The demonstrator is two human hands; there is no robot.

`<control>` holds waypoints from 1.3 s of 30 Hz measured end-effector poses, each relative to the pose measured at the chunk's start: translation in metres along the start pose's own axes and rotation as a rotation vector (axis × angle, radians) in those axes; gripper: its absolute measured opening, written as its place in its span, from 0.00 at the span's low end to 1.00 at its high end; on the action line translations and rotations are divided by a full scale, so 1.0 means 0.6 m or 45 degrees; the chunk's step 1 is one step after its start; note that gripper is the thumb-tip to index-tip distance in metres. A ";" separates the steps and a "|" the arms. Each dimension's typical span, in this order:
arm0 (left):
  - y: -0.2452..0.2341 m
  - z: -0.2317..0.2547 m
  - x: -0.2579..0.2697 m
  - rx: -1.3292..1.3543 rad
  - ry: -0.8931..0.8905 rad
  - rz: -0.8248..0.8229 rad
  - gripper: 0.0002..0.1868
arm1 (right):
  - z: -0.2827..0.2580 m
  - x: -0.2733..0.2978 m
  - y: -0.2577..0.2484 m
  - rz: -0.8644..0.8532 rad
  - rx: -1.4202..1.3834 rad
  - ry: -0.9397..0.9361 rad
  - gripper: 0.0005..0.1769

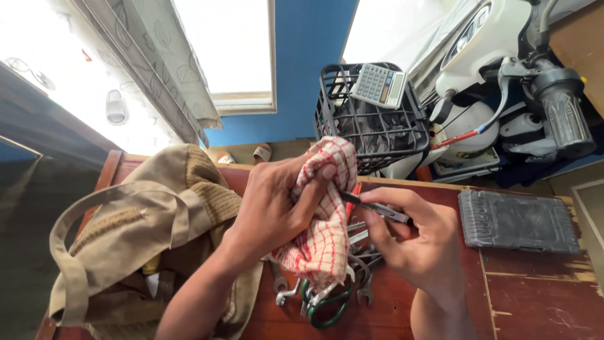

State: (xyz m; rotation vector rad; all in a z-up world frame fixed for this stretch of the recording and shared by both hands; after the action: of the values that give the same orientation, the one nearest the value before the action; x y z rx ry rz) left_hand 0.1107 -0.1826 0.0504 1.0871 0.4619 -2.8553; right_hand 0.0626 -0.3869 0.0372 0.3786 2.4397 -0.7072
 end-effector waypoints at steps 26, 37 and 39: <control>0.013 -0.042 0.007 0.169 -0.075 0.175 0.10 | 0.036 -0.018 0.029 0.066 0.113 -0.258 0.11; 0.018 -0.039 0.004 0.446 -0.236 -0.030 0.03 | 0.066 -0.004 0.031 -0.055 0.249 -0.083 0.09; 0.023 -0.047 0.005 0.404 -0.164 0.016 0.07 | 0.063 -0.005 0.028 -0.076 0.241 -0.118 0.10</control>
State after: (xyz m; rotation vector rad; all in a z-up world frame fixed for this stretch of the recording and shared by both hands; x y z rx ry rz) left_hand 0.1285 -0.1874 0.0246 0.9273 -0.0076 -3.0324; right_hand 0.0885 -0.3947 0.0055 0.3388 2.3123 -0.9638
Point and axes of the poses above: each hand's wrist, its own x-axis away from the middle knuckle, its own y-axis out of the palm, z = x × y, the point moved 2 cm from there along -x, towards the middle knuckle, and after that the axes turned 15 degrees about z, right-handed, at the moved point
